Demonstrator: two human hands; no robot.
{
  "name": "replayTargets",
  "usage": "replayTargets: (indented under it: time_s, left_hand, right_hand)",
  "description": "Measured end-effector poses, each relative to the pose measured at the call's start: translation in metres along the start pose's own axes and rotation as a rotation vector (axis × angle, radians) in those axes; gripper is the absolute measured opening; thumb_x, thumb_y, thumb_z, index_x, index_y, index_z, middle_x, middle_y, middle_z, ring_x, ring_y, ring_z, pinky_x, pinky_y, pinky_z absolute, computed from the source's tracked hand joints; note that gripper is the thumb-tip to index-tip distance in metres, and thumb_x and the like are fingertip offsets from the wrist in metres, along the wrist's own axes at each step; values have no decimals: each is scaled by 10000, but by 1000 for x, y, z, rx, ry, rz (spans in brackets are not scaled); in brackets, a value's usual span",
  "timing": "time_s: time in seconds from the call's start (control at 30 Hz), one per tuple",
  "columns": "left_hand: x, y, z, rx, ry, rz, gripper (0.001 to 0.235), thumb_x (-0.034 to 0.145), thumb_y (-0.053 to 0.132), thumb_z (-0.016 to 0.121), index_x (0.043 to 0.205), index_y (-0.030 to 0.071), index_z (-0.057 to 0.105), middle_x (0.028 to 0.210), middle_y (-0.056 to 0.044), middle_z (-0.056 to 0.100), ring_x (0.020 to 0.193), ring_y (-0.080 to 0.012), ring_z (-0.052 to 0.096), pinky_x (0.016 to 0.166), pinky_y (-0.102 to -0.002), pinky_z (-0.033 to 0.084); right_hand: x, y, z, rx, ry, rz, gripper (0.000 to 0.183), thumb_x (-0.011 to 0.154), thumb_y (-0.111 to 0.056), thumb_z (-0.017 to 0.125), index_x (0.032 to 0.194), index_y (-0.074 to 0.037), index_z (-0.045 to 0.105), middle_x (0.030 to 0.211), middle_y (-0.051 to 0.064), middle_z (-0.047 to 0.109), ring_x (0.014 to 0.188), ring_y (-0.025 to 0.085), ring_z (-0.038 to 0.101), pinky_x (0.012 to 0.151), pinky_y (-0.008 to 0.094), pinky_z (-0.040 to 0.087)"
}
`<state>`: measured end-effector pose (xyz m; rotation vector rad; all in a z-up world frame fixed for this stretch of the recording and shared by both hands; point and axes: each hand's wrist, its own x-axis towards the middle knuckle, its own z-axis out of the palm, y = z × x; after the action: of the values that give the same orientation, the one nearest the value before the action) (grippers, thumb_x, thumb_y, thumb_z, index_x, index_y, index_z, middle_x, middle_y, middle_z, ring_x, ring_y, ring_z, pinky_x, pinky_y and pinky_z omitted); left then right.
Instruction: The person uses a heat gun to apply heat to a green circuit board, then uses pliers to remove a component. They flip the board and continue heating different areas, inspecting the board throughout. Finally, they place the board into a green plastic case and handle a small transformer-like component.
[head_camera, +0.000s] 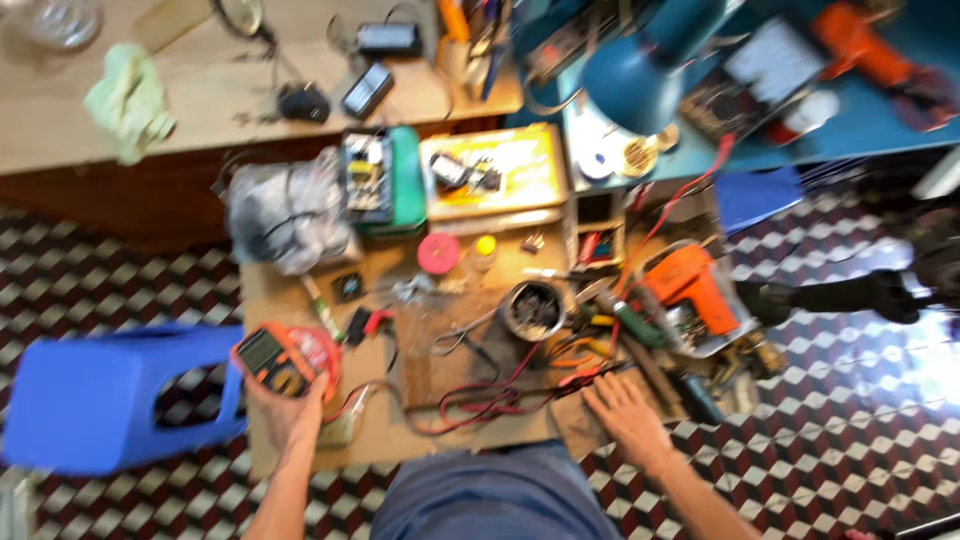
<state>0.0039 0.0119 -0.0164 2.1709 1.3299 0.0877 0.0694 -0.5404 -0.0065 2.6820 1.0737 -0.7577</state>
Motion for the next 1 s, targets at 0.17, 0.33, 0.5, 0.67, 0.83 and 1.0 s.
replayTargets:
  time_s: [0.17,0.33,0.5,0.67,0.83,1.0]
  left_hand:
    - [-4,27,25,-264,-13,222,1247,746,422,840,1666,68,76,1593,-229,363,1436,-378,443,1193,-466,371]
    - [-39,132,118,-497,-397,249,1011,817,378,728,1631,128,183,1521,-162,467,1370,-309,510,1144,-428,393]
    - [-128,190,190,-733,-1028,-68,794,887,333,617,1596,189,290,1449,-94,570,1304,-239,576,1094,-390,415]
    - [-229,215,202,-1080,-1566,-643,739,930,519,510,1576,200,345,1471,-39,579,1323,-226,564,1106,-405,390]
    - [-341,245,167,-1133,-1666,-731,774,891,629,501,1425,69,508,1344,-162,658,1209,-318,630,1032,-446,500]
    - [-442,264,153,-1050,-1655,-417,512,947,462,591,1279,79,663,1048,-115,751,892,-228,741,817,-368,622]
  right_hand:
    - [-3,-19,29,64,292,265,682,776,-158,732,1397,-97,457,1393,177,486,1298,370,439,1071,504,355]
    - [16,-36,-13,783,453,533,396,812,-420,782,1094,-142,787,1018,136,782,940,279,775,841,392,612]
    - [15,-14,-90,976,854,532,449,937,-458,661,1256,-142,644,1346,161,597,1290,300,525,1083,429,414]
    - [-12,-44,-111,794,1062,306,652,1007,-425,551,1557,-89,454,1659,200,358,1582,378,228,1254,526,156]
    - [-48,-13,-36,1003,962,613,571,1069,-396,376,1551,-97,435,1648,197,350,1568,355,241,1253,437,177]
    - [-174,59,76,1308,816,1098,653,966,-453,528,1495,-76,463,1517,185,496,1388,318,505,1108,369,423]
